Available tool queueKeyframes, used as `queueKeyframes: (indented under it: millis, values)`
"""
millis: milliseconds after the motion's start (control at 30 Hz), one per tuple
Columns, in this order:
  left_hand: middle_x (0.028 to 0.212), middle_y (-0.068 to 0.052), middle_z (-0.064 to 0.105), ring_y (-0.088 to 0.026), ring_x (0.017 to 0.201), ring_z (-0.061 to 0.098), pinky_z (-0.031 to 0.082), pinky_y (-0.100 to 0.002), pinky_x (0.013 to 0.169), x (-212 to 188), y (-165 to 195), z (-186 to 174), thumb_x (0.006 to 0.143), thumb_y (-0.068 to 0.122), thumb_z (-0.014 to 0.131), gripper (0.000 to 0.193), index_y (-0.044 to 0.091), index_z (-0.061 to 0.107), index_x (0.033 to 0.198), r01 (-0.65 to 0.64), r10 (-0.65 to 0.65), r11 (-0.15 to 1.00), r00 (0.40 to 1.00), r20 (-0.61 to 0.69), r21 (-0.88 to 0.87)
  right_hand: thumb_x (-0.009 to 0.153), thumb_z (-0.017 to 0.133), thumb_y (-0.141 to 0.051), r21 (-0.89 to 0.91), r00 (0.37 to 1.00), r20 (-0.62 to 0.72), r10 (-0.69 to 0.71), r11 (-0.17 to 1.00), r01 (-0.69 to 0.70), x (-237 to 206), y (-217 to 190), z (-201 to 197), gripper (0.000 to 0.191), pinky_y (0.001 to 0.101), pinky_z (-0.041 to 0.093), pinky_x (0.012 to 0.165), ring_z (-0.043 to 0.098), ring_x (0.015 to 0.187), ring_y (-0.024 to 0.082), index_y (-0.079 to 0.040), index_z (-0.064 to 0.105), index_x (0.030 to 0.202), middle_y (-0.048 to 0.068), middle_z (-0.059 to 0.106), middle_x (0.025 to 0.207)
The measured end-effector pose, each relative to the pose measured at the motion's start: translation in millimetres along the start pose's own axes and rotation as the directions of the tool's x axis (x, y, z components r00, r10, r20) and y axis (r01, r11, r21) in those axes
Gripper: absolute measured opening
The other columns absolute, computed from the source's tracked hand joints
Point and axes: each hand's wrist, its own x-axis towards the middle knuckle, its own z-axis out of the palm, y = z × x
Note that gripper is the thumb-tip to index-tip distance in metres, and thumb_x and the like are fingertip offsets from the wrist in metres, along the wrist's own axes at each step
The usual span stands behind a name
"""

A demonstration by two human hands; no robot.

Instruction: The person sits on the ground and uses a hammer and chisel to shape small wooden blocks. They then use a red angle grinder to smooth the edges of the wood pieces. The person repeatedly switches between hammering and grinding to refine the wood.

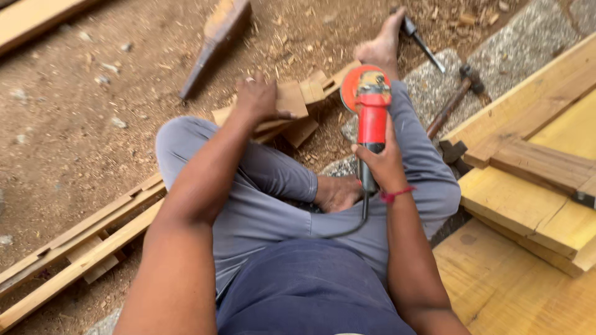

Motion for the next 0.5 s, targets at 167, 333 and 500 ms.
queueKeyframes:
  millis: [167,333,500]
  values:
    - [0.128,-0.022,0.070,-0.030,0.117,0.066,0.052,-0.045,0.100,-98.3,81.4,-32.8,0.082,0.074,0.064,0.093,-0.001,0.065,0.135,0.014,0.317,0.336,0.940,0.127,-0.942,0.078,0.078,-0.018,0.186,0.995,0.103,-0.019,0.982,-0.001,-30.5,-88.4,7.5,0.102,0.0339,0.057,0.088,0.066,0.103,0.022,-0.006,0.025,0.164,0.016,0.062,0.128]
    - [0.142,-0.017,0.061,-0.031,0.135,0.059,0.046,-0.048,0.120,-207.1,63.2,-81.3,0.083,0.042,0.084,0.080,0.002,0.051,0.144,-0.140,0.205,-0.652,0.914,-0.351,-0.746,0.096,0.070,-0.014,0.239,0.685,0.402,-0.607,0.792,0.562,-44.2,-142.0,44.3,0.077,0.0407,0.043,0.113,0.053,0.137,0.032,0.000,0.030,0.160,0.021,0.051,0.153]
    - [0.117,-0.017,0.067,-0.035,0.109,0.070,0.060,-0.051,0.100,-408.1,-59.2,-126.1,0.092,0.040,0.080,0.069,0.002,0.051,0.140,-0.424,-0.531,-0.231,0.809,-0.252,-0.875,0.086,0.073,-0.051,-0.021,0.795,0.552,-0.252,0.949,0.315,39.7,-108.9,70.5,0.074,0.0356,0.054,0.110,0.066,0.131,0.020,-0.011,0.059,0.147,0.009,0.069,0.141]
